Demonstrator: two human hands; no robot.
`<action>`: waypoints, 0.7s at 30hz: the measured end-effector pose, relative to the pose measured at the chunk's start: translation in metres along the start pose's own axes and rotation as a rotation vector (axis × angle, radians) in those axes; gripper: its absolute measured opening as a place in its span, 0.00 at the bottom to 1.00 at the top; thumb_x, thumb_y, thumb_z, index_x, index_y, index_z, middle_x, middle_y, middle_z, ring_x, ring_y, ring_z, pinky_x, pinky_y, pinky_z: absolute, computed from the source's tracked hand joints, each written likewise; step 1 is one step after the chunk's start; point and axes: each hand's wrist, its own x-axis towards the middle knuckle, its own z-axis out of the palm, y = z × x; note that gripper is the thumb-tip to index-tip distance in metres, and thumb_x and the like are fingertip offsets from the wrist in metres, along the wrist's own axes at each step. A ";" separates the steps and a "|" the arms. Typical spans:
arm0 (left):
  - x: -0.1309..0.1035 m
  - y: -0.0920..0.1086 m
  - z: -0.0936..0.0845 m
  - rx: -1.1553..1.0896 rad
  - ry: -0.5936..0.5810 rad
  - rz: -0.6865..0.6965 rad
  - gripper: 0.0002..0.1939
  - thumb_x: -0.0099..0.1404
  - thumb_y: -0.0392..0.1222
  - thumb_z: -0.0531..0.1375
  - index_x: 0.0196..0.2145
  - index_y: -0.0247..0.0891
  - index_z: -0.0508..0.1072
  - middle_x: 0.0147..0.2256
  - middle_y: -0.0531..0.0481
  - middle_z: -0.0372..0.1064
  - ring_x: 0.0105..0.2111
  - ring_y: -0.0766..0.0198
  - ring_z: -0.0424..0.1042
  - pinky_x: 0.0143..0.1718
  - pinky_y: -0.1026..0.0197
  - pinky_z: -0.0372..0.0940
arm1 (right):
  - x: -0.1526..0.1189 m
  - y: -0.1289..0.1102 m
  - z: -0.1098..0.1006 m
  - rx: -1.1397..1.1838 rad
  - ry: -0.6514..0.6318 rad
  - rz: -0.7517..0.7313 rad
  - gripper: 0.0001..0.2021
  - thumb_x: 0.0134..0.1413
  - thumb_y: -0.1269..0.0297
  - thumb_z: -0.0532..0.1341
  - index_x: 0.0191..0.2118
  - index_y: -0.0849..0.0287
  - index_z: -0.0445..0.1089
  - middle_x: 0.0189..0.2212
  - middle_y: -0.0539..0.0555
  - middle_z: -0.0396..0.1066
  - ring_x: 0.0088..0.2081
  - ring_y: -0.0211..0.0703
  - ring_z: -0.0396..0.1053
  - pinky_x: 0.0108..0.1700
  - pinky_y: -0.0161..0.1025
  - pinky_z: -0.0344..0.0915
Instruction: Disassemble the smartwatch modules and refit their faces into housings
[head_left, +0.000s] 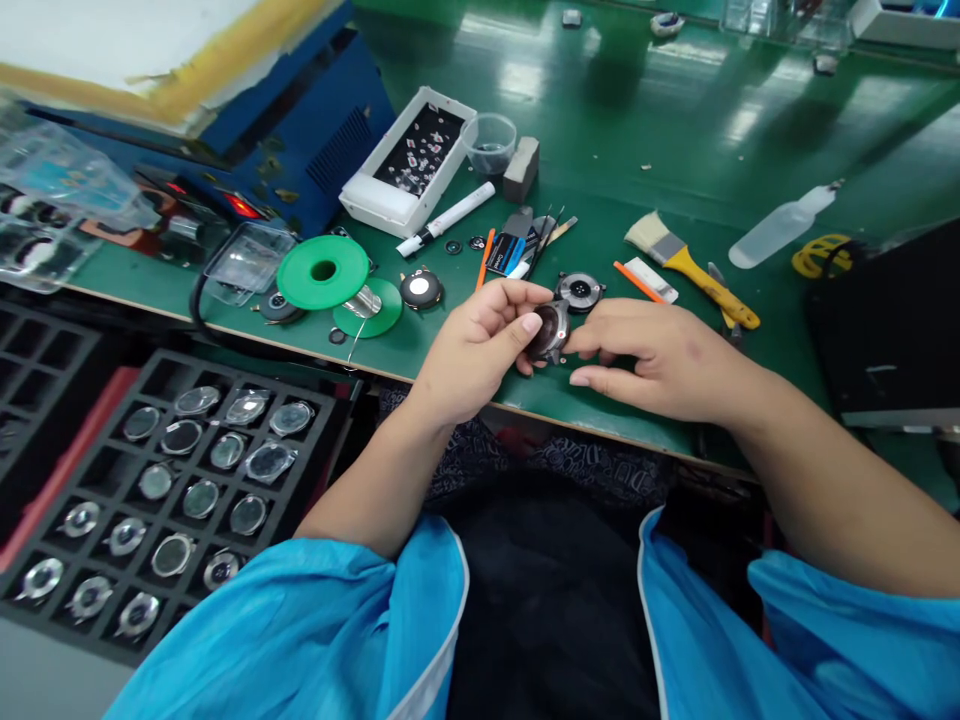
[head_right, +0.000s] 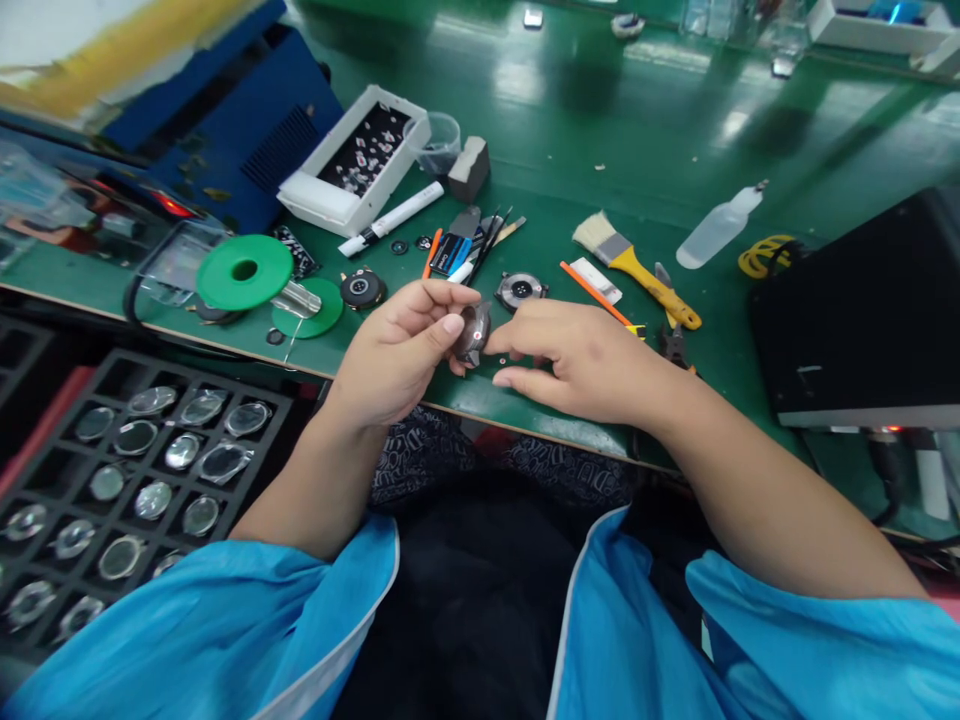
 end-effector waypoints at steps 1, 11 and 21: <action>0.000 -0.001 0.000 0.007 0.001 0.004 0.24 0.75 0.59 0.81 0.55 0.41 0.83 0.38 0.52 0.79 0.30 0.67 0.79 0.29 0.66 0.75 | 0.000 0.000 0.000 -0.005 0.000 -0.007 0.08 0.82 0.62 0.71 0.57 0.57 0.85 0.43 0.55 0.82 0.44 0.46 0.80 0.48 0.41 0.74; -0.002 0.000 0.000 0.137 0.011 0.021 0.20 0.78 0.55 0.76 0.59 0.41 0.87 0.44 0.46 0.84 0.35 0.64 0.79 0.33 0.64 0.77 | -0.001 -0.001 -0.001 -0.021 -0.055 0.019 0.09 0.84 0.60 0.69 0.58 0.56 0.85 0.47 0.57 0.85 0.47 0.49 0.82 0.51 0.44 0.76; -0.005 -0.003 -0.003 0.104 -0.081 0.113 0.26 0.76 0.52 0.80 0.66 0.43 0.87 0.62 0.41 0.88 0.51 0.57 0.88 0.48 0.59 0.83 | -0.001 0.001 0.000 -0.032 -0.034 0.042 0.09 0.82 0.61 0.70 0.57 0.57 0.85 0.45 0.56 0.84 0.43 0.47 0.79 0.47 0.44 0.73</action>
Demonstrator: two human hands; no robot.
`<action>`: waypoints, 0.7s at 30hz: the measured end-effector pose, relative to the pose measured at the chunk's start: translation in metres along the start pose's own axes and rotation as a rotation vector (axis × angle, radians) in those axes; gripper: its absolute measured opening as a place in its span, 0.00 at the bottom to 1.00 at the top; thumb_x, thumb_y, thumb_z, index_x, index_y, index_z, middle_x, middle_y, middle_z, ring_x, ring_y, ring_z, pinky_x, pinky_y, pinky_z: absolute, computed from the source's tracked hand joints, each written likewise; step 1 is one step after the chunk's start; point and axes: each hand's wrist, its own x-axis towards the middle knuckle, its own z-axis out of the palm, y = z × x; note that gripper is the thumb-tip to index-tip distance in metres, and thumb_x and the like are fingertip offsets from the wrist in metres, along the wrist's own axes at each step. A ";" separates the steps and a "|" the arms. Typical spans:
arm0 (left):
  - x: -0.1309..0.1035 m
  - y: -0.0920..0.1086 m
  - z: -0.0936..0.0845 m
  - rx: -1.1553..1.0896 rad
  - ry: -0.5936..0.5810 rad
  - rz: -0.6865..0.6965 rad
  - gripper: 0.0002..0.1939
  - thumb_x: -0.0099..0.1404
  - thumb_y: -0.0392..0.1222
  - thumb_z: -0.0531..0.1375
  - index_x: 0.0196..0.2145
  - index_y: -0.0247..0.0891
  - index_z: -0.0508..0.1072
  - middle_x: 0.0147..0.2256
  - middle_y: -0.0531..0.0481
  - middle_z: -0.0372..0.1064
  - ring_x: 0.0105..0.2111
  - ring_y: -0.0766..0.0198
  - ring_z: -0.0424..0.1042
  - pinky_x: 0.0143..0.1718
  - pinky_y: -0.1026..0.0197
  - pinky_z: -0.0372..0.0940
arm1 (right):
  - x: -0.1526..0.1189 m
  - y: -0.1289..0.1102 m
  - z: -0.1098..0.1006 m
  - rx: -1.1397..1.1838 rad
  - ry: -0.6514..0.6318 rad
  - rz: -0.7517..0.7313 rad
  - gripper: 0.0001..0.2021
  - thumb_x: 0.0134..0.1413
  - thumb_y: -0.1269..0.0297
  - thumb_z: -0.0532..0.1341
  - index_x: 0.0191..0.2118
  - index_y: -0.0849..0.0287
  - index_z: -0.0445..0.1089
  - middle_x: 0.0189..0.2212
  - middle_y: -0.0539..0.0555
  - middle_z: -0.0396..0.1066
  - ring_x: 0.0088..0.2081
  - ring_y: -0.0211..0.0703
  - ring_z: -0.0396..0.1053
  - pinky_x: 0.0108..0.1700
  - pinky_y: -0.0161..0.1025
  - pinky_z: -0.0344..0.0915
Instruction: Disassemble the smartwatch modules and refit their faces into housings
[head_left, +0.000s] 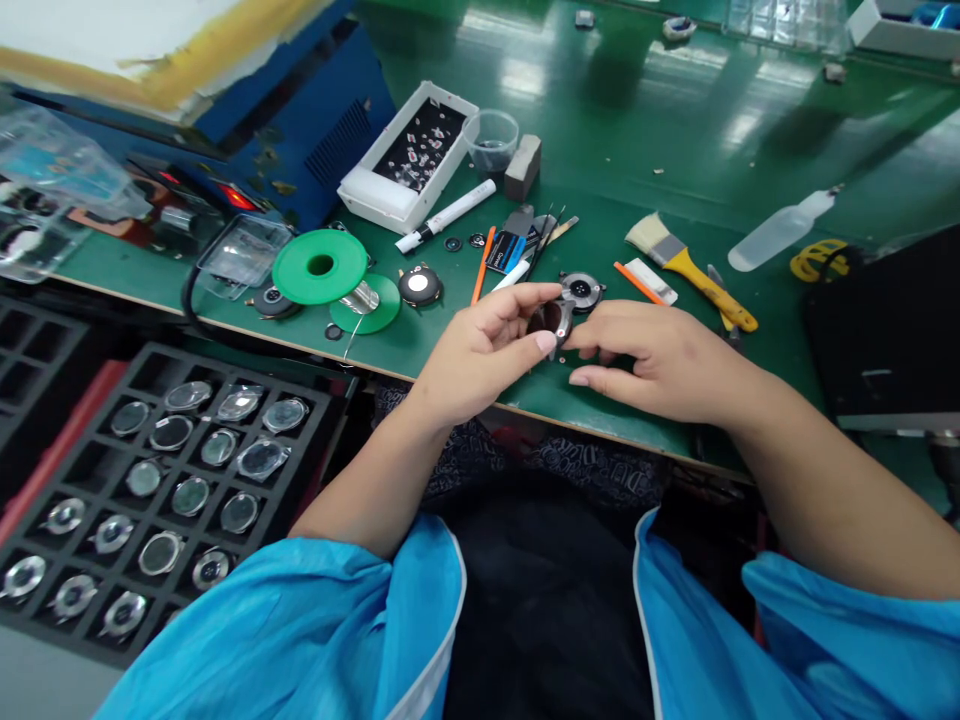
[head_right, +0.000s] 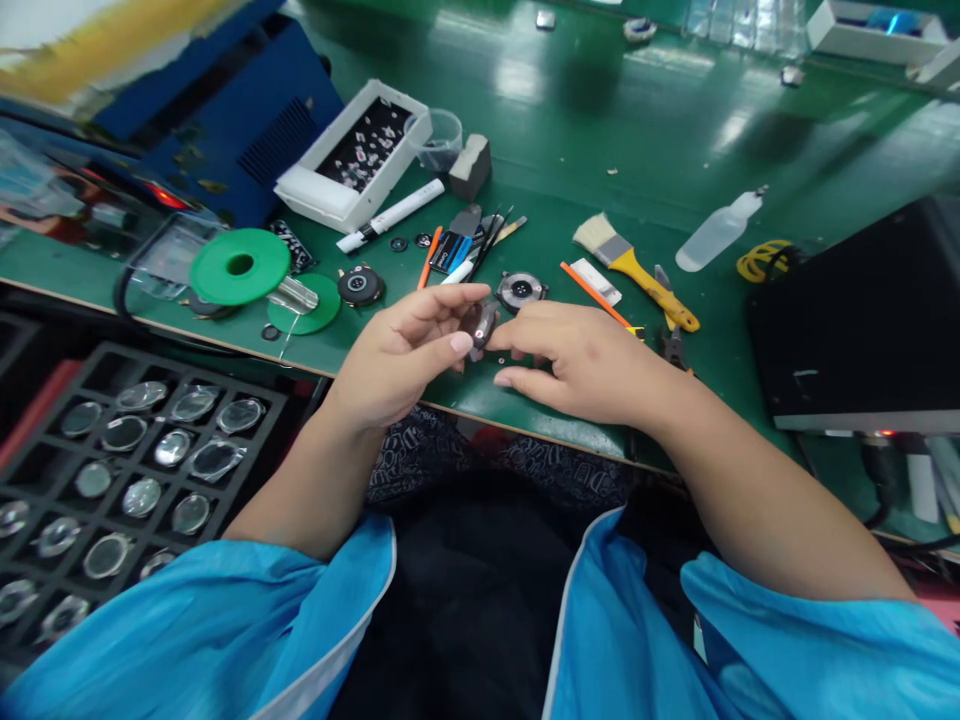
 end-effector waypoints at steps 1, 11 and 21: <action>0.000 0.000 0.000 0.008 -0.007 0.004 0.28 0.74 0.52 0.81 0.66 0.42 0.86 0.62 0.40 0.87 0.54 0.54 0.88 0.53 0.56 0.84 | 0.000 0.000 0.000 -0.004 0.004 -0.006 0.09 0.81 0.61 0.71 0.57 0.58 0.84 0.44 0.56 0.83 0.41 0.46 0.78 0.46 0.43 0.72; -0.005 0.002 0.005 0.113 0.038 -0.036 0.33 0.69 0.45 0.82 0.68 0.44 0.84 0.57 0.43 0.87 0.45 0.58 0.85 0.44 0.58 0.81 | 0.000 0.000 -0.002 -0.033 -0.033 -0.010 0.08 0.83 0.61 0.69 0.53 0.60 0.84 0.41 0.55 0.80 0.41 0.44 0.76 0.45 0.41 0.71; -0.007 0.004 0.009 0.163 0.060 -0.049 0.33 0.68 0.44 0.81 0.68 0.44 0.84 0.54 0.43 0.88 0.45 0.56 0.86 0.44 0.55 0.82 | 0.000 0.000 -0.003 -0.031 -0.053 -0.002 0.08 0.83 0.61 0.68 0.51 0.59 0.83 0.40 0.55 0.79 0.40 0.44 0.76 0.45 0.41 0.70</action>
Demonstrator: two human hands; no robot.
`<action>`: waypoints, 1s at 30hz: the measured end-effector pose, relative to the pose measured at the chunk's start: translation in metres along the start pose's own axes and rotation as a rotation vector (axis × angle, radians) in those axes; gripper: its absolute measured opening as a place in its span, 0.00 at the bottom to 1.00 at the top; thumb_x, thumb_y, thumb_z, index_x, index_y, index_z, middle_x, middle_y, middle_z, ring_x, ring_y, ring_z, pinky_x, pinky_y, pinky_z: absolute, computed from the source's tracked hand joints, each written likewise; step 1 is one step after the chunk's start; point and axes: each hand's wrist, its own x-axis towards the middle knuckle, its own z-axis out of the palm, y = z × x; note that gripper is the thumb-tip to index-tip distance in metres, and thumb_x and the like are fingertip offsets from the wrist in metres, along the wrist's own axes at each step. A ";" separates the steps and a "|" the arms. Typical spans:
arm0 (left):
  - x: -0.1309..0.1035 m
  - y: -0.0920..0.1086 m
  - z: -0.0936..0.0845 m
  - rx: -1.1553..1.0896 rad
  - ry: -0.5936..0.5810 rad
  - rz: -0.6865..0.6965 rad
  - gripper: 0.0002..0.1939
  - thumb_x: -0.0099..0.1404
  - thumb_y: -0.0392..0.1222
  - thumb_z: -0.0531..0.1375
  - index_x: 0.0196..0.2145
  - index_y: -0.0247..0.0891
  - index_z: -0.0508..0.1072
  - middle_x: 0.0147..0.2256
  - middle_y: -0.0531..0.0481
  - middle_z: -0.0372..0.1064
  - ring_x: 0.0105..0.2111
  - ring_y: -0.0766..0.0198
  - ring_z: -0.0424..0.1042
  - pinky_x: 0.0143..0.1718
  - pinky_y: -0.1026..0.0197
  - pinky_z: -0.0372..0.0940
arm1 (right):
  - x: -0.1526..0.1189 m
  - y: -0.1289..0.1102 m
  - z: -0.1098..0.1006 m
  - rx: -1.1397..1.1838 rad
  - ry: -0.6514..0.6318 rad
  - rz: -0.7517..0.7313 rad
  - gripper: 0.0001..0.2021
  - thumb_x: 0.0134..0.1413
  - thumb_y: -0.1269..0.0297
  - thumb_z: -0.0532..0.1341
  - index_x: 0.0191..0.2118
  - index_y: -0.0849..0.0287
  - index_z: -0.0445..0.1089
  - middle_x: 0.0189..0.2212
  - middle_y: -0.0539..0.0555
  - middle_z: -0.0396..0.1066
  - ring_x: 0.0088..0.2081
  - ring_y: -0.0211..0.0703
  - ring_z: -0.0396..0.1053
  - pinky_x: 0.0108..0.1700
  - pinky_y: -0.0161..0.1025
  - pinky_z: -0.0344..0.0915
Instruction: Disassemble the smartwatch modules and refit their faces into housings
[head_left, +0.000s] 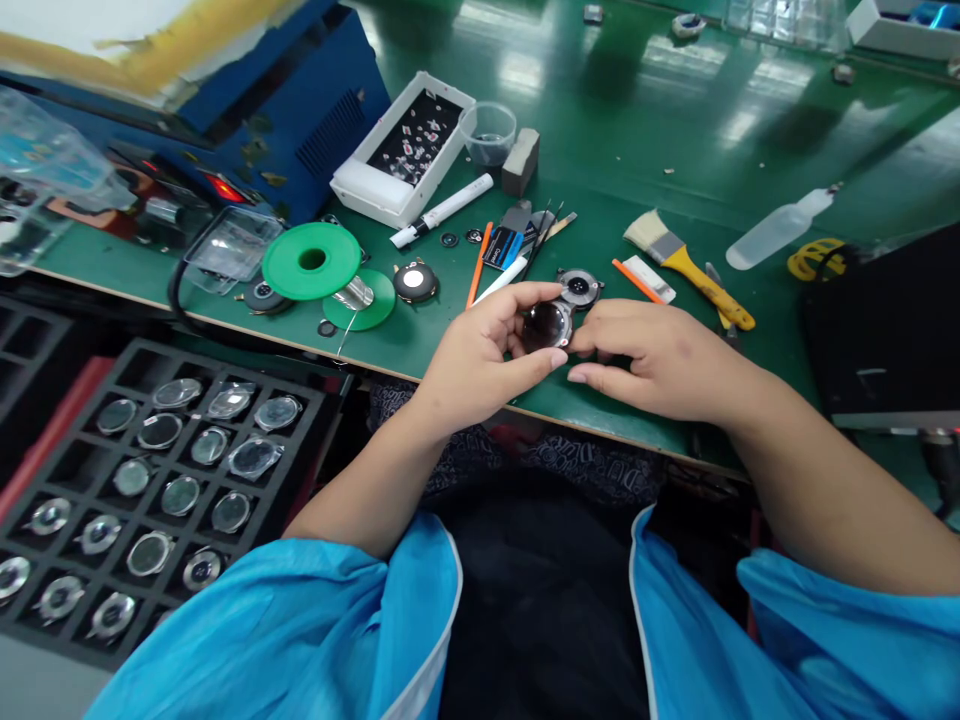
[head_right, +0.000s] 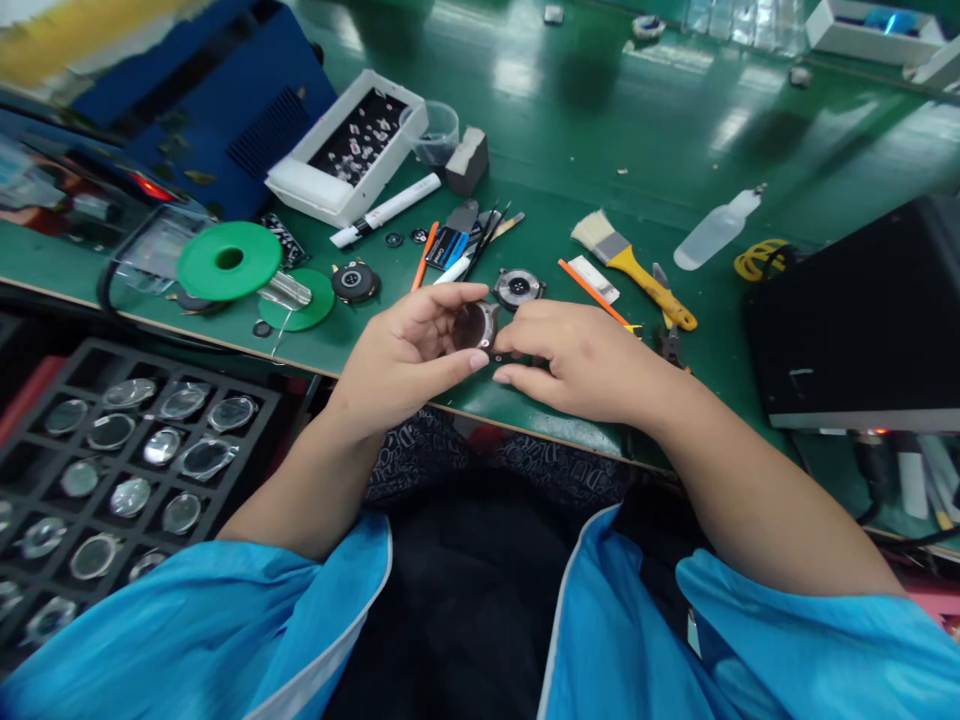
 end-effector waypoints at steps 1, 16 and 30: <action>0.000 0.000 0.000 0.003 0.001 -0.001 0.33 0.68 0.44 0.81 0.68 0.44 0.84 0.54 0.44 0.88 0.45 0.55 0.86 0.44 0.55 0.82 | 0.000 0.000 0.000 0.000 0.002 0.000 0.08 0.83 0.61 0.68 0.50 0.60 0.83 0.40 0.55 0.79 0.40 0.44 0.76 0.44 0.41 0.70; 0.001 0.004 0.002 -0.001 -0.032 0.003 0.31 0.72 0.44 0.78 0.70 0.40 0.83 0.58 0.41 0.88 0.46 0.58 0.86 0.47 0.57 0.83 | 0.000 0.000 0.001 -0.008 0.039 -0.011 0.07 0.83 0.60 0.67 0.49 0.57 0.80 0.40 0.54 0.79 0.40 0.44 0.75 0.44 0.42 0.68; 0.005 0.001 0.001 -0.093 -0.089 0.028 0.33 0.73 0.51 0.82 0.71 0.47 0.84 0.59 0.44 0.87 0.48 0.57 0.89 0.53 0.55 0.85 | 0.002 -0.001 0.003 0.004 0.103 0.002 0.11 0.80 0.54 0.72 0.46 0.55 0.77 0.37 0.51 0.78 0.36 0.43 0.70 0.42 0.42 0.64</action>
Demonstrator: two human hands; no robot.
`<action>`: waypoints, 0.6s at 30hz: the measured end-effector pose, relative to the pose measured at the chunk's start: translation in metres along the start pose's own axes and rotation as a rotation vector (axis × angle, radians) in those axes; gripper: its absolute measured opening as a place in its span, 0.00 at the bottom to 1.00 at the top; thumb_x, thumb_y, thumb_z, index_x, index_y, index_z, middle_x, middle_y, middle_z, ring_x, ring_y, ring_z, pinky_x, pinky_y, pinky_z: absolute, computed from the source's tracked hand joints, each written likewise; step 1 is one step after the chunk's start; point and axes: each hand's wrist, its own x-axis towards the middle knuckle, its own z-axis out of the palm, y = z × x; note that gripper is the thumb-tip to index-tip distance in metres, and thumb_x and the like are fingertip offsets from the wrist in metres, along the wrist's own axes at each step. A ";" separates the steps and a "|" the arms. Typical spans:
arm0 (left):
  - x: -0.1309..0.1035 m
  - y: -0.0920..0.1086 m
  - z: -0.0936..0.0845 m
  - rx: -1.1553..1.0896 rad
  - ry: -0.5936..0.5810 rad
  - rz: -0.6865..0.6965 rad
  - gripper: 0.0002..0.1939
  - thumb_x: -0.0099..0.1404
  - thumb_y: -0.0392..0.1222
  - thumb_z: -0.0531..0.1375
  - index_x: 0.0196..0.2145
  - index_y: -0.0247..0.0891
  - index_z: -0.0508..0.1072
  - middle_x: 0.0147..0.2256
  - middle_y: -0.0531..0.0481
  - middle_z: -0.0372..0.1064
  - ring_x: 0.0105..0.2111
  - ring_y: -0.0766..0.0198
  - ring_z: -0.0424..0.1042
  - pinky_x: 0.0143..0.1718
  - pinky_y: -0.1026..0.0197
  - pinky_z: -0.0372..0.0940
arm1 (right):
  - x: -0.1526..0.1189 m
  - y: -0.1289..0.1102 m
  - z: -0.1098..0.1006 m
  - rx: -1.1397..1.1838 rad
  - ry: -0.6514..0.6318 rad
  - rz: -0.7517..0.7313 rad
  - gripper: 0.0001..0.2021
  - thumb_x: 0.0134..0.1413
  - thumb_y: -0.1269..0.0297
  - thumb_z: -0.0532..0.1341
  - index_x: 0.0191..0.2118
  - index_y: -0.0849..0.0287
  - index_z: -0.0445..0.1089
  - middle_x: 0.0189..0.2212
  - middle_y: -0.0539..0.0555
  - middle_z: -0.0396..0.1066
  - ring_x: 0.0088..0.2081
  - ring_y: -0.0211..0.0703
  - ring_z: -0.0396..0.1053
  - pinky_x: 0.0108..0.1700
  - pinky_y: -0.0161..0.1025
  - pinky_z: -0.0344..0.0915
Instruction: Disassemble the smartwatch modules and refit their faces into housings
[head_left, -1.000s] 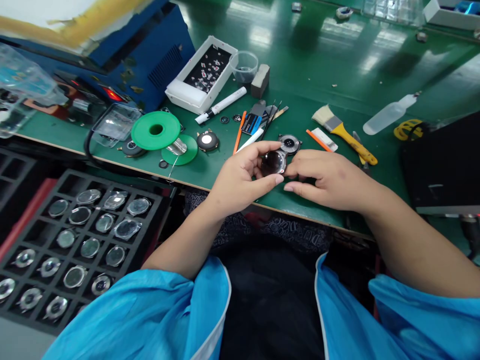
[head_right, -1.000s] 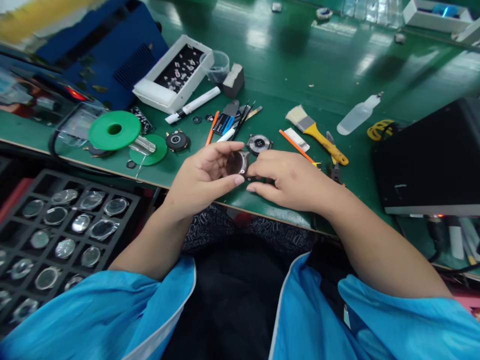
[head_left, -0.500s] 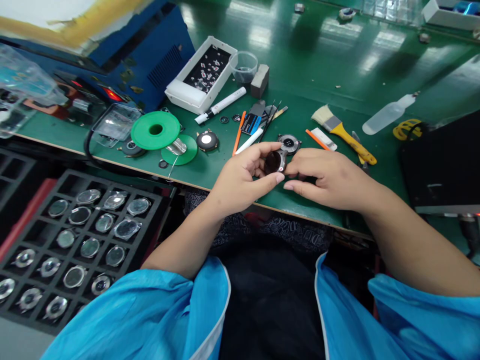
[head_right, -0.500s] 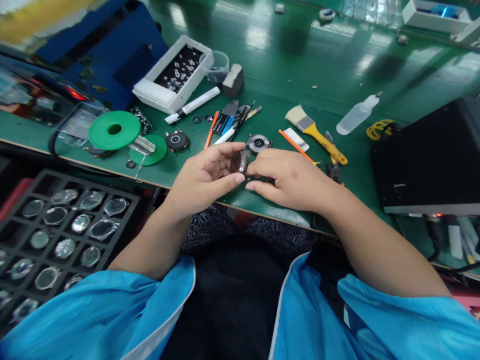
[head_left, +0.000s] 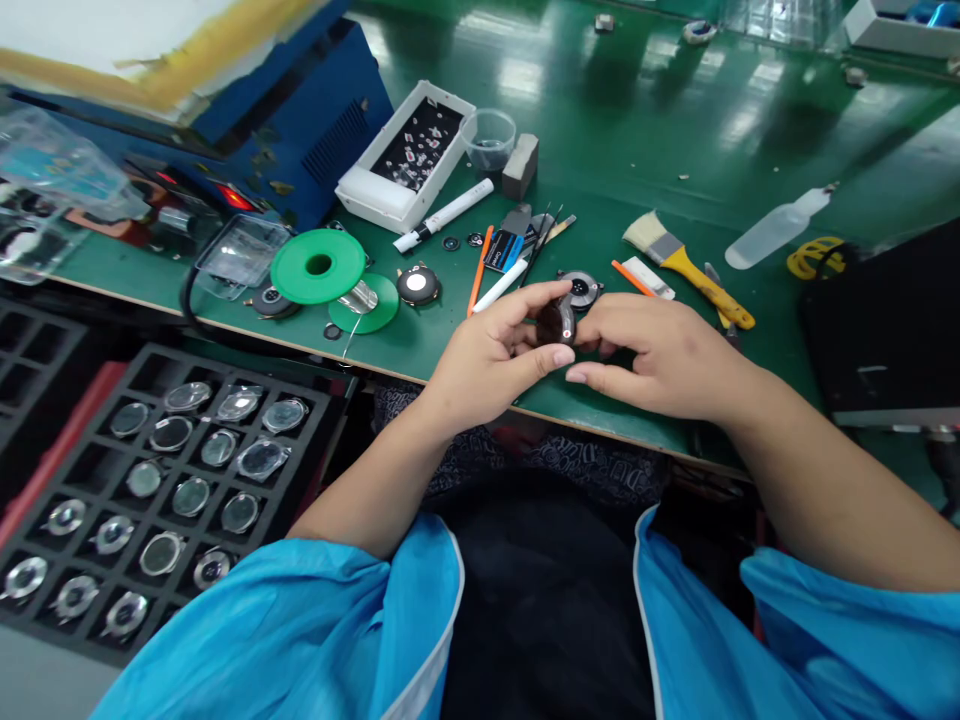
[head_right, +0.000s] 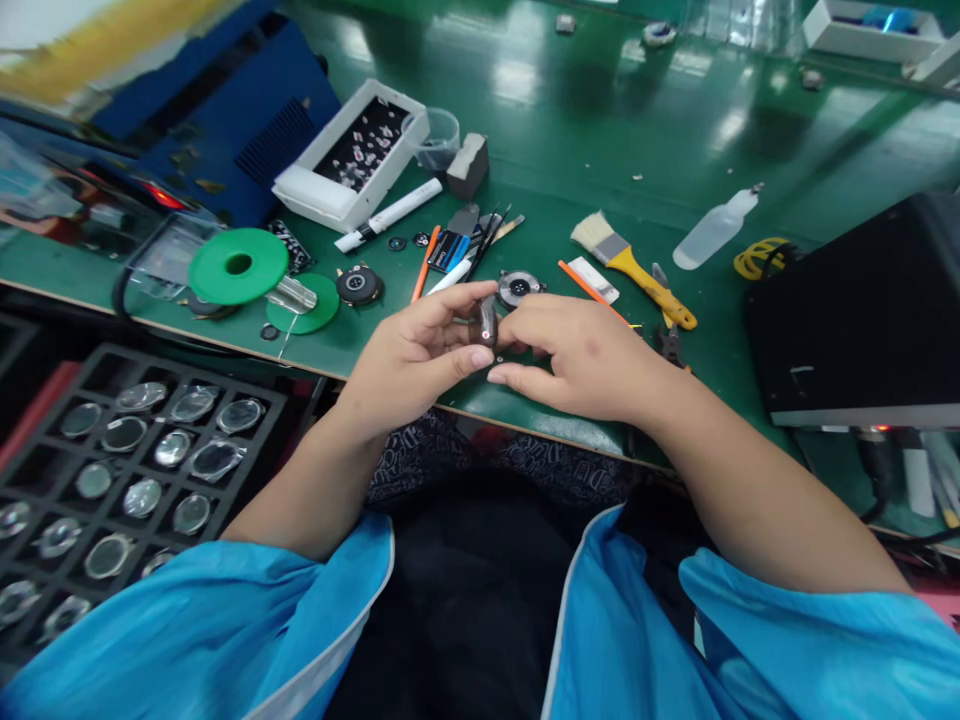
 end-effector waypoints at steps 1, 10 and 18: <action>0.000 0.000 0.000 -0.017 0.006 -0.017 0.34 0.70 0.50 0.84 0.69 0.46 0.84 0.59 0.44 0.87 0.48 0.57 0.89 0.53 0.56 0.85 | 0.000 0.000 0.000 -0.003 -0.001 0.010 0.13 0.80 0.53 0.72 0.45 0.55 0.76 0.36 0.50 0.77 0.35 0.43 0.69 0.41 0.42 0.64; -0.001 0.004 0.003 0.033 0.064 -0.058 0.31 0.67 0.58 0.86 0.58 0.42 0.82 0.48 0.46 0.85 0.40 0.62 0.83 0.41 0.61 0.82 | 0.003 -0.004 0.005 -0.051 0.017 0.076 0.14 0.80 0.54 0.67 0.39 0.54 0.71 0.34 0.52 0.73 0.35 0.45 0.67 0.41 0.44 0.61; -0.006 0.008 0.011 0.203 0.137 -0.031 0.15 0.77 0.46 0.76 0.56 0.42 0.81 0.49 0.46 0.86 0.40 0.62 0.83 0.40 0.61 0.80 | -0.001 0.003 0.002 -0.183 0.016 0.128 0.11 0.81 0.55 0.64 0.46 0.52 0.80 0.41 0.57 0.80 0.44 0.53 0.77 0.46 0.50 0.67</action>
